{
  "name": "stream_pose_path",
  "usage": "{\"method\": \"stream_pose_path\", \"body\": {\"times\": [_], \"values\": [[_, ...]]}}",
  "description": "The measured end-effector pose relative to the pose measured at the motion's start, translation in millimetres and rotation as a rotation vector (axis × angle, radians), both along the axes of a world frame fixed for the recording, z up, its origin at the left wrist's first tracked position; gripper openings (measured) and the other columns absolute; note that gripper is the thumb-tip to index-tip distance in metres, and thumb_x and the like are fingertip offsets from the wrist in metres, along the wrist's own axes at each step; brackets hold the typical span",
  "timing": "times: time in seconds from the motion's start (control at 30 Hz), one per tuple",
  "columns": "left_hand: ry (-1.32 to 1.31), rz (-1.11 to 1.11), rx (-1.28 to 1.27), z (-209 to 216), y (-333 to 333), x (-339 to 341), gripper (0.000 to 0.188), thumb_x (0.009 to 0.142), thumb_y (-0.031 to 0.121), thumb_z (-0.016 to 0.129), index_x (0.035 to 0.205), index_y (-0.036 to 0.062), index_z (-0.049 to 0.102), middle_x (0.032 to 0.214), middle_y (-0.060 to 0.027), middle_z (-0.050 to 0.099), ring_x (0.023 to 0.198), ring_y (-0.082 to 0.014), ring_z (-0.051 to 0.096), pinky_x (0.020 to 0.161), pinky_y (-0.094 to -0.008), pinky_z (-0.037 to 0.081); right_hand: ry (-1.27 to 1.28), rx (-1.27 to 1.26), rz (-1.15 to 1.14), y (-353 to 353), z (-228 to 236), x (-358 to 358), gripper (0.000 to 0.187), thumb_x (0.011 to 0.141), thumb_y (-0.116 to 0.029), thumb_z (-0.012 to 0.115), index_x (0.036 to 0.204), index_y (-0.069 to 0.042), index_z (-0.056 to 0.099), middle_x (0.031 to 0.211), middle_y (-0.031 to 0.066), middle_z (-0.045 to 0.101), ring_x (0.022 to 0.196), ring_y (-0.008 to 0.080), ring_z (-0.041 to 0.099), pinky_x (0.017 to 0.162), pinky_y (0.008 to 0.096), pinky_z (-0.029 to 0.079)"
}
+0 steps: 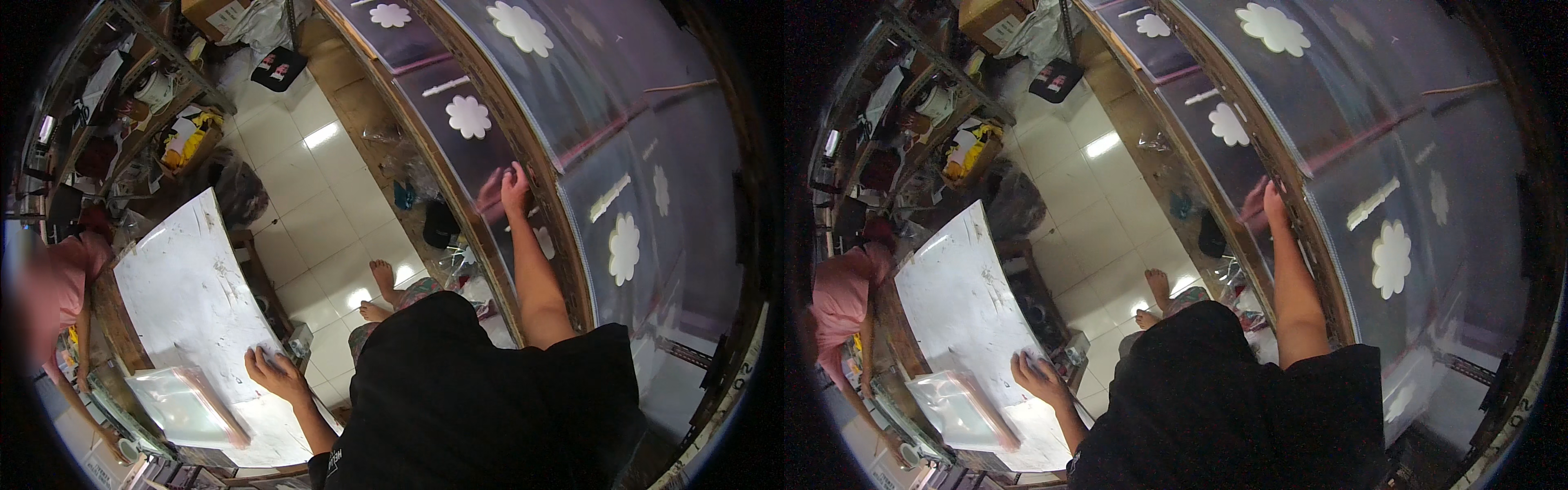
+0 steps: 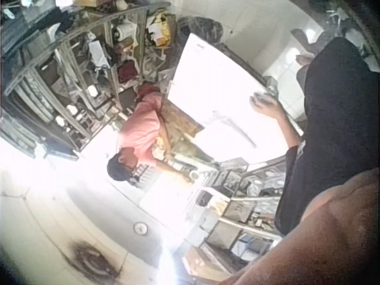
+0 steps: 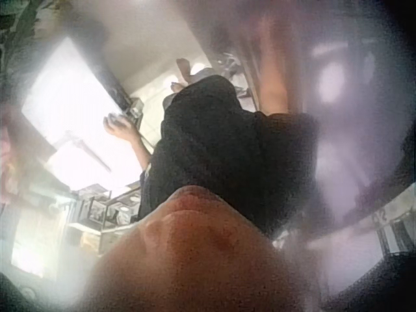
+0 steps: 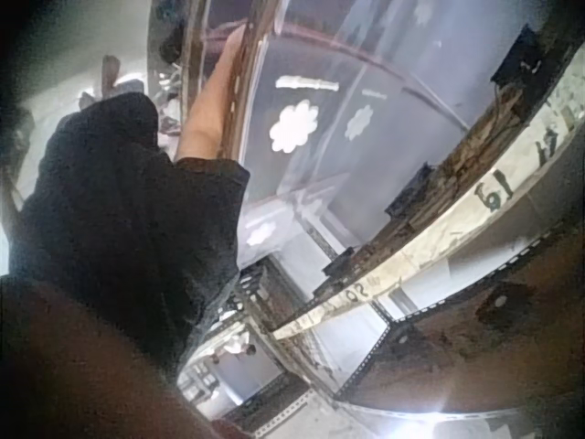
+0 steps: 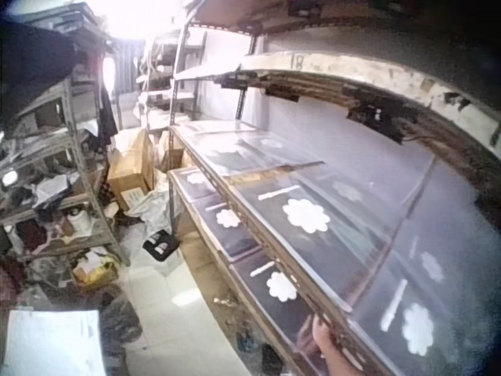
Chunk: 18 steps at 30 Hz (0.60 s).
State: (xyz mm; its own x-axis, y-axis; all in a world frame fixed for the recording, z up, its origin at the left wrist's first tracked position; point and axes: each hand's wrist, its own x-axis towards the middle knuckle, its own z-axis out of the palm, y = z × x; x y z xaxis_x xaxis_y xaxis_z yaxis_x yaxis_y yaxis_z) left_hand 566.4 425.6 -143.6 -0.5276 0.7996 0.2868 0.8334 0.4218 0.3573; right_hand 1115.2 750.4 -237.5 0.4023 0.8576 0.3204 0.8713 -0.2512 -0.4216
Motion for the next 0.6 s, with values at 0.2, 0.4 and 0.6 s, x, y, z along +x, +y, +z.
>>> {"method": "stream_pose_path", "body": {"times": [0.2, 0.4, 0.6], "values": [[-0.028, -0.002, 0.014, 2.1, -0.5, 1.8, 0.042, 0.090, 0.012, 0.058, 0.130, -0.0026, 0.055, 0.140, -0.0242, 0.045, 0.130, -0.0412, 0.043, 0.110, -0.0511, 0.034, -0.012, 0.003, 0.115, -8.7, -13.3, 5.3, 0.026, 0.087, -0.019, 0.062, 0.109, -0.007, 0.070, 0.115, 0.0149, 0.069, 0.114, 0.0352, 0.059, 0.106, 0.0444, 0.042], [-0.020, -0.014, 0.028, 0.7, -1.2, -1.4, 0.040, 0.091, 0.013, 0.057, 0.128, -0.0028, 0.057, 0.139, -0.0247, 0.046, 0.129, -0.0415, 0.044, 0.110, -0.0505, 0.035, 0.024, 0.044, 0.095, -15.8, -6.3, -4.9, 0.024, 0.087, -0.015, 0.061, 0.107, -0.005, 0.069, 0.116, 0.0151, 0.067, 0.113, 0.0343, 0.060, 0.104, 0.0442, 0.043], [-0.016, -0.013, 0.062, -0.2, -3.5, -0.2, 0.040, 0.092, 0.014, 0.058, 0.128, -0.0024, 0.058, 0.138, -0.0246, 0.048, 0.128, -0.0412, 0.045, 0.110, -0.0502, 0.035, 0.226, 0.089, 0.292, -40.3, 22.0, -49.1, 0.027, 0.090, -0.009, 0.057, 0.115, -0.001, 0.065, 0.124, 0.0195, 0.063, 0.119, 0.0363, 0.058, 0.104, 0.0425, 0.045]]}}
